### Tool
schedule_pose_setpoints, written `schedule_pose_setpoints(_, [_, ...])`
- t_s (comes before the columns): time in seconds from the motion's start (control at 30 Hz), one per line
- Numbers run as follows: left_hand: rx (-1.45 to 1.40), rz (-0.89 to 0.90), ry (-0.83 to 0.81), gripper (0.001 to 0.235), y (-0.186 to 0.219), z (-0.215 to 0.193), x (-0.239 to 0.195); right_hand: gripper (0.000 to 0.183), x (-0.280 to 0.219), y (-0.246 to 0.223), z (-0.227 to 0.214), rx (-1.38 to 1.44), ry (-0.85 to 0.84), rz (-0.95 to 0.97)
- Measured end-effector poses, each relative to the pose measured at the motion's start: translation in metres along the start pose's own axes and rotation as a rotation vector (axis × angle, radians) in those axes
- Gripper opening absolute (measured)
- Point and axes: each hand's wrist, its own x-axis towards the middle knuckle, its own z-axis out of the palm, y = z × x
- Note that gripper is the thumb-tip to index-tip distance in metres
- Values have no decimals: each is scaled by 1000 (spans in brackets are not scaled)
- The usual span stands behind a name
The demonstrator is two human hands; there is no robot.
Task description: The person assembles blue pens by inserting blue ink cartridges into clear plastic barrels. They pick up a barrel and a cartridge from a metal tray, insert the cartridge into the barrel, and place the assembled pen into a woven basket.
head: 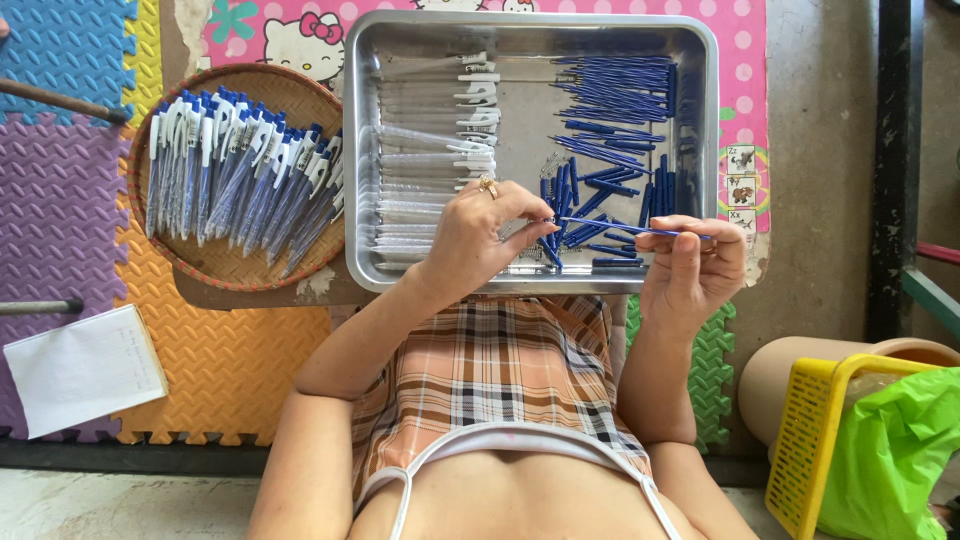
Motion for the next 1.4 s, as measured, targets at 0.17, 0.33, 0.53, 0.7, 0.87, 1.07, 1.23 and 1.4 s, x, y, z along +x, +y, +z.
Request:
schedule_pose_setpoints(0.17, [13, 21, 23, 7, 4, -1, 2, 23, -1, 1, 3, -7, -25, 5])
schedule_pose_setpoints(0.33, [39, 67, 20, 8, 11, -4, 3, 23, -3, -1, 6, -18, -38, 28])
schedule_pose_setpoints(0.53, [-13, 89, 42, 3, 25, 4, -2, 23, -23, 13, 9, 54, -62, 217])
schedule_pose_setpoints(0.7, [-25, 104, 18, 27, 24, 9, -6, 19, -47, 53, -25, 448, -5, 603])
schedule_pose_setpoints(0.87, [-103, 19, -82, 37, -28, -22, -26, 21, -31, 35, -40, 664, 86, 737])
schedule_pose_setpoints(1.07, [476, -35, -379, 32, -78, -49, -72, 25, -26, 33, -63, 669, 60, 716])
schedule_pose_setpoints(1.23, [682, 7, -249, 23, -89, -36, -76, 26, -32, 35, -59, 632, 49, 704])
schedule_pose_setpoints(1.4, [271, -77, -83, 10, -35, -50, -69, 18, -33, 28, -30, 229, 6, 442])
